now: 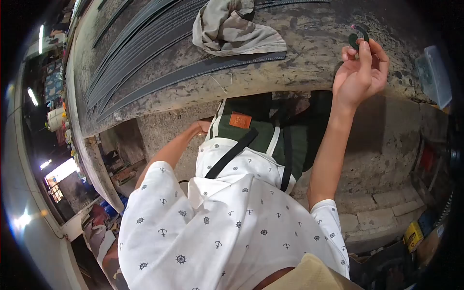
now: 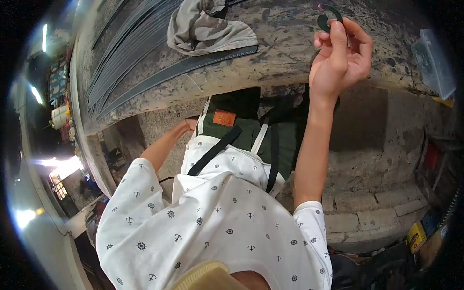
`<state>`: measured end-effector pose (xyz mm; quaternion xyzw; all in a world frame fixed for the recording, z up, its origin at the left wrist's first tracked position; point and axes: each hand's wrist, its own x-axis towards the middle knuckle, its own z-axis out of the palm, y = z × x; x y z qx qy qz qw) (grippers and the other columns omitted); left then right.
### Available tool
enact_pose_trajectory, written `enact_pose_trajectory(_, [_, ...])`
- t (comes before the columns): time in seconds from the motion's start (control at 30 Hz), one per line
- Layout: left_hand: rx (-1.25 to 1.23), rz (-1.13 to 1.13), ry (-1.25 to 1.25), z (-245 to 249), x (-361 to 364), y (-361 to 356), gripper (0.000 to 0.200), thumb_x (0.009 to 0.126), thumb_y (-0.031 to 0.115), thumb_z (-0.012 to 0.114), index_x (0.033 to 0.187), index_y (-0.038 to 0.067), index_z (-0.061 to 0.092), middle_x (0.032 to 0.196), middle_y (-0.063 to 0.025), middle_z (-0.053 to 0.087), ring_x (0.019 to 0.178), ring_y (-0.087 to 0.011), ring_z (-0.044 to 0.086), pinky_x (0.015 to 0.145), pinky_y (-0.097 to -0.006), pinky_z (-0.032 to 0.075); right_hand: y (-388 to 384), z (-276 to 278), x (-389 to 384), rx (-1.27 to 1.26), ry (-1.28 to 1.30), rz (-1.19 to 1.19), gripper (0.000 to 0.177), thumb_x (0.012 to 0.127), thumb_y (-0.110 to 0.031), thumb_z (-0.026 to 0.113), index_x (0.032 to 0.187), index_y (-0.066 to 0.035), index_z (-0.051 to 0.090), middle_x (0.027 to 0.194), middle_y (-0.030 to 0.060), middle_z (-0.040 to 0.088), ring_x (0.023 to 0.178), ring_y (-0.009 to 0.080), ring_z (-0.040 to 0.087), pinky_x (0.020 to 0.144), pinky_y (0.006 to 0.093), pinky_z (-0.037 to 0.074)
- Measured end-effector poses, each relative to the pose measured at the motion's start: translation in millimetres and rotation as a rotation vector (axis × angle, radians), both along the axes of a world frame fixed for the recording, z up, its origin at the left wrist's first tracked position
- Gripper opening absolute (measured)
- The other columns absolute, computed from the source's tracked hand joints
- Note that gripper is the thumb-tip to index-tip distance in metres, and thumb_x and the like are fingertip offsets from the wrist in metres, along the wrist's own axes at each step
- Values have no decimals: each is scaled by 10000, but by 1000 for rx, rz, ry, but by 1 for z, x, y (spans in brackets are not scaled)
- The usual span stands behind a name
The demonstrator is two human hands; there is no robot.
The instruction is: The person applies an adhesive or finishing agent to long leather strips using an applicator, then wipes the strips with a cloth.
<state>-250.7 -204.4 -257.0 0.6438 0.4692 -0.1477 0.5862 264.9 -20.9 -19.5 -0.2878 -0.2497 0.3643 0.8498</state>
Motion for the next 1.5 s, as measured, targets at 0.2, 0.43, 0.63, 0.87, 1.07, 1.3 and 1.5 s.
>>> enact_pose_trajectory(0.2, [100,-57,301,94,74,14,419,839,308,672,1142,19,677,1030,-273,694,954,-359,681,850,-449,517,0,1,0,-33,-12,-2,127,934,-3,648,1054,20,612,940,130,655,693,164,619,552,315,467])
enact_pose_trajectory(0.43, [529,274,591,74,50,-20,344,792,279,622,968,-14,665,945,-284,683,906,-445,670,807,-501,535,3,2,1,-44,3,-6,121,925,5,654,1038,27,616,925,120,648,695,164,627,548,313,485])
enact_pose_trajectory(0.63, [241,-447,469,250,156,83,290,895,274,616,867,1,710,817,-246,686,790,-410,677,745,-471,538,9,3,-3,-156,-126,-21,153,921,17,650,1071,35,624,912,104,647,697,153,643,571,290,545])
enact_pose_trajectory(0.87, [1229,-88,-381,316,286,170,160,907,158,659,974,21,706,805,-123,622,727,-301,628,673,-395,521,10,-1,3,-228,-247,-56,148,934,14,622,1077,44,599,952,145,662,768,220,687,642,355,628])
enact_pose_trajectory(1.07, [1235,-224,-146,284,313,194,185,881,121,658,1034,25,701,947,-117,634,830,-349,653,763,-448,527,10,-6,2,-210,-265,-82,140,940,10,625,1076,43,628,947,122,658,759,196,672,629,335,625])
enact_pose_trajectory(1.3, [1316,-188,-289,273,316,189,117,775,2,632,887,-21,609,941,-147,564,871,-343,621,741,-436,521,7,-2,-1,-270,-307,-98,150,942,3,627,1087,42,627,953,124,659,767,188,670,645,333,623])
enact_pose_trajectory(1.5, [1273,-4,-382,261,313,184,138,835,-10,664,949,-30,587,1052,-173,537,905,-347,604,763,-421,511,-11,9,-8,-347,-326,-30,175,940,2,635,1109,46,625,971,133,662,765,176,658,630,305,582])
